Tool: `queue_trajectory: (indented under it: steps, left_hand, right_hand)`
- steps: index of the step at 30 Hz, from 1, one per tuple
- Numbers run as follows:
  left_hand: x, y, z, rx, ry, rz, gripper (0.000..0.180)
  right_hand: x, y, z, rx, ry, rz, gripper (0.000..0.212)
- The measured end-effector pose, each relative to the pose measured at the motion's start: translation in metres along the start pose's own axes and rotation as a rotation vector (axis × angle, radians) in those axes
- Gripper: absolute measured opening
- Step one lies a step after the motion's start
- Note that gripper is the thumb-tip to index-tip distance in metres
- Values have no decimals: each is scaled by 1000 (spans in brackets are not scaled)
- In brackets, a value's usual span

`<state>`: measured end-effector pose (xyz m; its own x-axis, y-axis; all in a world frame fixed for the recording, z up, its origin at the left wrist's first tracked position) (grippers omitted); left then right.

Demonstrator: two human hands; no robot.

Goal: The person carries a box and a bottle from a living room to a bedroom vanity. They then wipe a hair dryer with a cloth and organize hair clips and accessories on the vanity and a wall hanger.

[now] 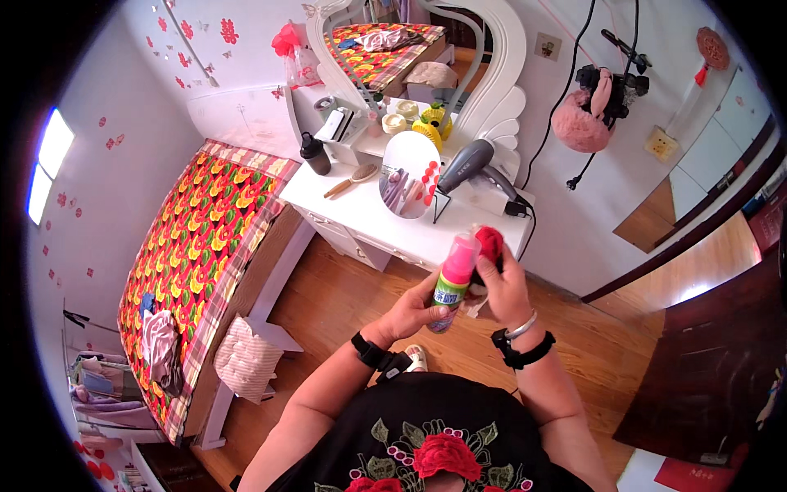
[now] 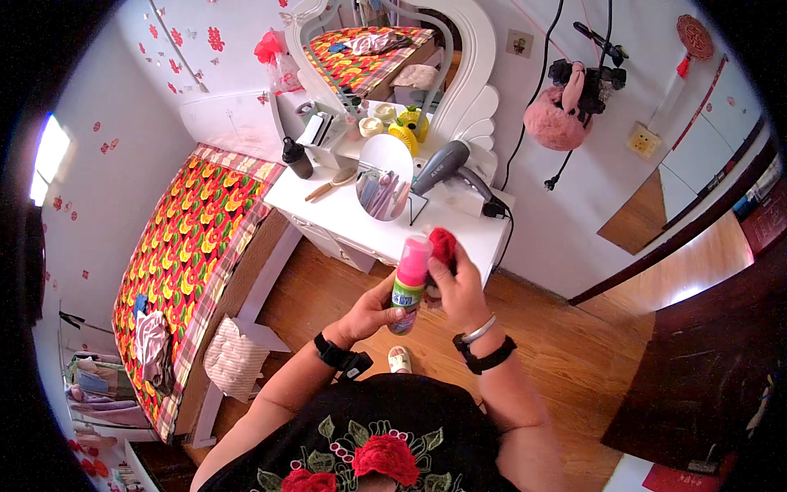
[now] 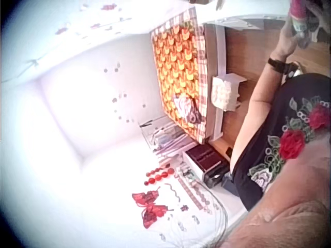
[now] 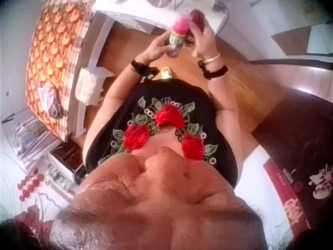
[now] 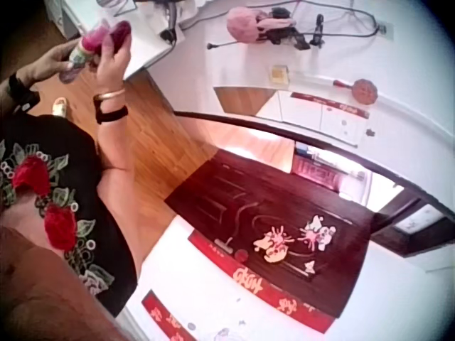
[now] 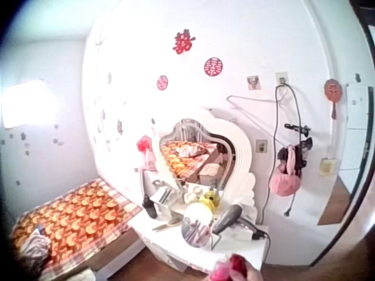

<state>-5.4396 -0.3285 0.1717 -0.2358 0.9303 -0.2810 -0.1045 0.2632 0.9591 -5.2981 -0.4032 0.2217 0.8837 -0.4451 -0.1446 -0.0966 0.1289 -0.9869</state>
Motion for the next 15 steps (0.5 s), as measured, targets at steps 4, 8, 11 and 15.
queue_trajectory:
  steps: [4,8,11,15]
  left_hand:
    - [-1,-2,3,40,-110,8,68]
    - [-3,1,2,84,-282,-238,65]
    - [4,0,-6,218,-311,-357,66]
    - [19,-25,-6,336,-361,-517,66]
  right_hand:
    - [19,2,12,176,-121,34,46]
    - [20,33,-1,-133,-271,211,48]
    - [20,64,-9,-267,-384,301,56]
    - [22,61,-2,-148,-338,511,51]
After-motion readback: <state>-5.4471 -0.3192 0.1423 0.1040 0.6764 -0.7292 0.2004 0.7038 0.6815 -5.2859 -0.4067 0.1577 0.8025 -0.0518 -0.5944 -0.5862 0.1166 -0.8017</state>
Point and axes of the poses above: each hand's wrist, its own z-axis towards the middle knuckle, its own x-axis out of the back of the hand, y = z × x, the point moved 5 cm from there along z, towards the middle knuckle, and after that the axes turned 1 degree about -y, right-handed, at the moved point
